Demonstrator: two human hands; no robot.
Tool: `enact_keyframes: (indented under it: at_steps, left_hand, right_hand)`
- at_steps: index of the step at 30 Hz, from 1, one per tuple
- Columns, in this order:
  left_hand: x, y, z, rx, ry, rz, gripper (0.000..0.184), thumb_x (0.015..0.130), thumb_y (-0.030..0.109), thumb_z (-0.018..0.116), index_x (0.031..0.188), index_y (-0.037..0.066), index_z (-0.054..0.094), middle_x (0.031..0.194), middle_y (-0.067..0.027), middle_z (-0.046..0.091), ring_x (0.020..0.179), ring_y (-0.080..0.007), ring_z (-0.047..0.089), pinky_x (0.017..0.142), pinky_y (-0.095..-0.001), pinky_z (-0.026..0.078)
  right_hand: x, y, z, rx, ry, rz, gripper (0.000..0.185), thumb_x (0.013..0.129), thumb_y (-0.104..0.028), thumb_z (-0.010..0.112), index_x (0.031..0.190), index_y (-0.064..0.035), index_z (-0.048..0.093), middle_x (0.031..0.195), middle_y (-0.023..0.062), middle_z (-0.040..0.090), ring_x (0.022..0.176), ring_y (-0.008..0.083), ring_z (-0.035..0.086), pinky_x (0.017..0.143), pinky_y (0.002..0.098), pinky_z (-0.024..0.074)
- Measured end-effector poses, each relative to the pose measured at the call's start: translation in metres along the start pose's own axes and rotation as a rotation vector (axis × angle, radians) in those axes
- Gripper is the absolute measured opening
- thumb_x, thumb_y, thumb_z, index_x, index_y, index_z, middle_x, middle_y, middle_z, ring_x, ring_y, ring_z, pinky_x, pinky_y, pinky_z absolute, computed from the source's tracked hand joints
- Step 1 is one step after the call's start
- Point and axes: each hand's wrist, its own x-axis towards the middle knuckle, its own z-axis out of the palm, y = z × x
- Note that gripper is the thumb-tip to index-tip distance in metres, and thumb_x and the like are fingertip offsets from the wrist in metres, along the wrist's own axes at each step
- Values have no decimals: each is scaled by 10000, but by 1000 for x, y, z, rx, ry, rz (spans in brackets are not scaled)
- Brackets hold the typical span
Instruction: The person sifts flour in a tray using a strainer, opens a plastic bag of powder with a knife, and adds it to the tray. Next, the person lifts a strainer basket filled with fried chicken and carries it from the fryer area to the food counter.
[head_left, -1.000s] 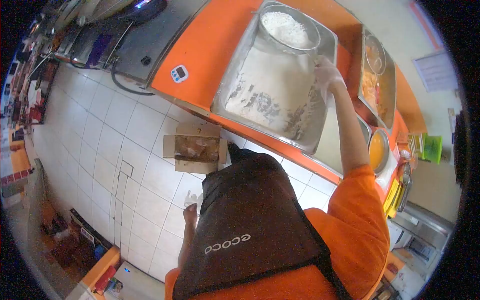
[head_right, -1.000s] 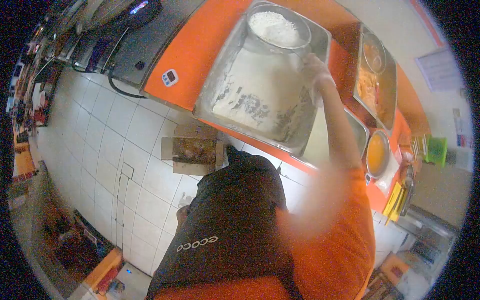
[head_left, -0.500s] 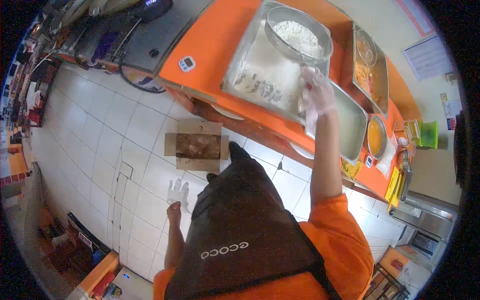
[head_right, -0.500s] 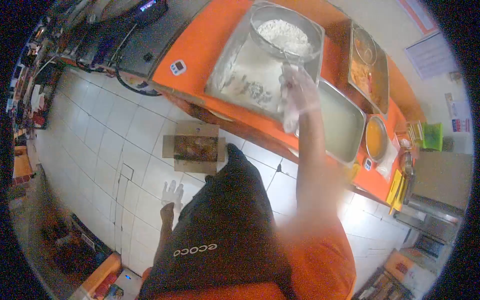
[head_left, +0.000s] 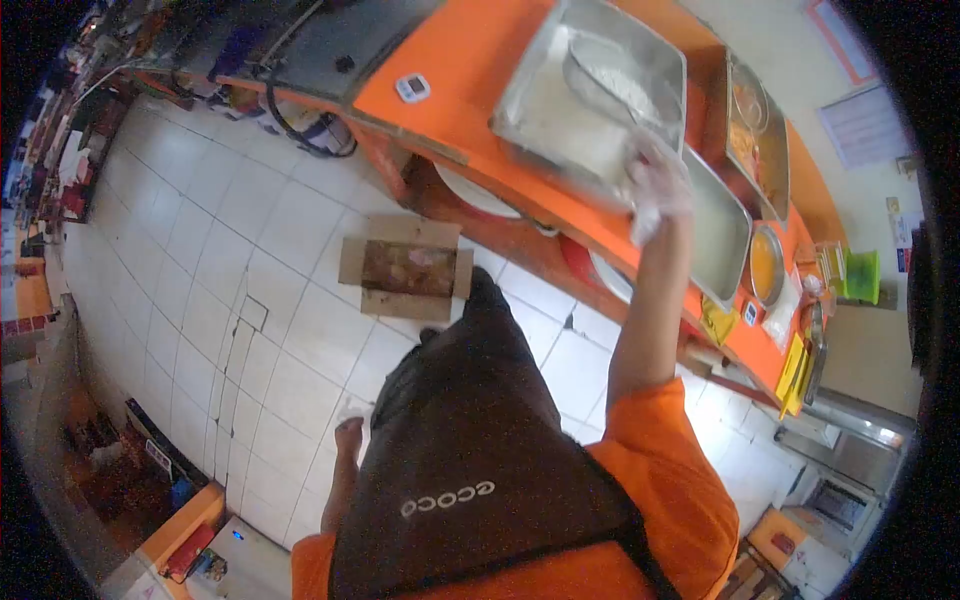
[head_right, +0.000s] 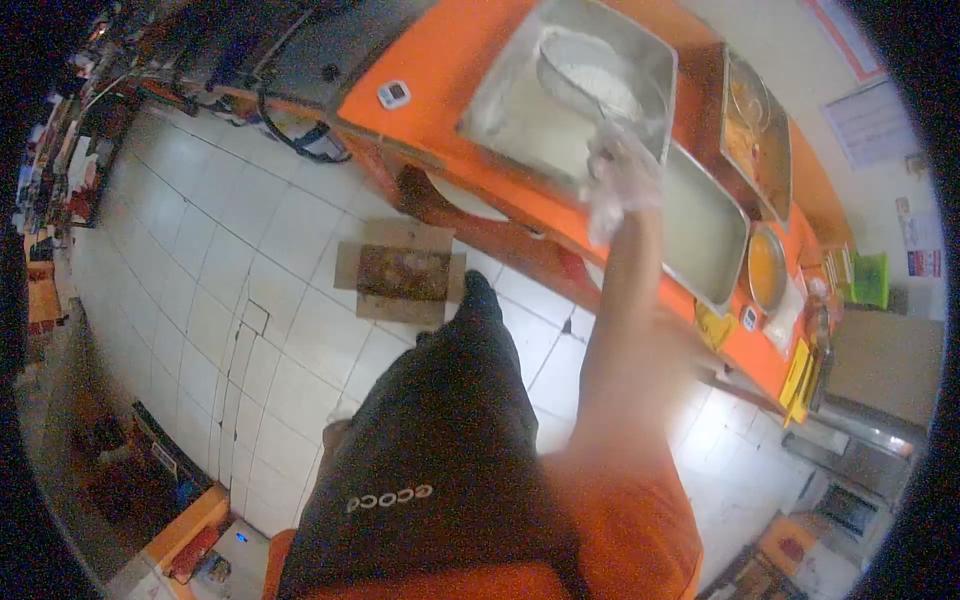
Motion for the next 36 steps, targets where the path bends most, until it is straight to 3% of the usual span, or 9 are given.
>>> enact_keyframes:
  at_steps: [5, 6, 13, 15, 17, 19, 25, 26, 36]
  left_hand:
    - [21, -6, 3, 132, 210, 262, 338, 863, 266, 563, 954, -24, 711, 868, -183, 709, 845, -250, 680, 771, -363, 515]
    - [21, 2, 1, -148, 74, -113, 331, 860, 249, 562, 950, -34, 707, 869, -187, 707, 820, -250, 671, 764, -367, 507]
    - [12, 18, -7, -143, 78, -167, 334, 860, 275, 558, 910, -30, 684, 868, -206, 696, 784, -251, 667, 722, -409, 490]
    - [27, -5, -6, 443, -73, 230, 319, 869, 265, 546, 894, -21, 686, 889, -206, 695, 808, -303, 675, 733, -425, 503]
    - [19, 2, -8, 538, 23, 241, 310, 895, 243, 511, 924, 6, 707, 921, -182, 700, 865, -344, 672, 780, -410, 512]
    - [17, -40, 17, -217, 80, -3, 284, 894, 211, 506, 971, 36, 716, 942, -170, 703, 898, -331, 671, 798, -408, 515]
    - [18, -83, 33, -78, 84, 81, 237, 881, 176, 520, 969, 56, 705, 924, -150, 706, 901, -337, 664, 751, -422, 526]
    - [29, -102, 40, 477, 83, 491, 206, 873, 158, 527, 931, 67, 702, 892, -128, 706, 846, -327, 669, 708, -437, 528]
    - [32, -81, 24, 415, 253, 427, 139, 851, 184, 572, 814, 113, 686, 793, -138, 674, 720, -338, 650, 610, -465, 505]
  right_hand:
    - [-2, 4, 31, -90, 50, 7, 132, 917, -253, 620, 922, -122, 621, 673, -35, 523, 489, 70, 438, 407, 218, 320]
    - [8, 1, 27, -110, 17, -16, 114, 909, -252, 623, 908, -139, 609, 648, -43, 501, 468, 70, 422, 388, 231, 309]
    - [-10, -20, 38, 13, 31, 160, 51, 891, -206, 613, 897, -164, 585, 673, -45, 464, 440, 75, 380, 369, 252, 304]
    - [39, 6, -4, -444, -123, -334, 78, 893, -234, 612, 878, -171, 568, 674, -50, 463, 460, 79, 401, 384, 259, 319]
    - [19, 14, 12, -180, 14, -177, 72, 889, -220, 615, 884, -167, 567, 684, -53, 467, 474, 79, 410, 397, 253, 323]
    - [-6, 8, 5, -107, 35, -113, 92, 889, -237, 627, 897, -164, 572, 676, -47, 479, 473, 81, 419, 395, 261, 324]
    - [-2, 12, 25, 48, 117, 7, 146, 879, -233, 665, 985, -155, 604, 679, -32, 523, 450, 80, 418, 385, 255, 335]
    - [16, 23, 11, -66, 53, -125, 128, 887, -250, 655, 955, -157, 602, 666, -37, 509, 450, 80, 418, 383, 265, 345]
    - [-27, 0, 50, 118, 74, -54, 192, 910, -321, 627, 920, -135, 582, 633, -44, 487, 442, 93, 421, 378, 252, 355]
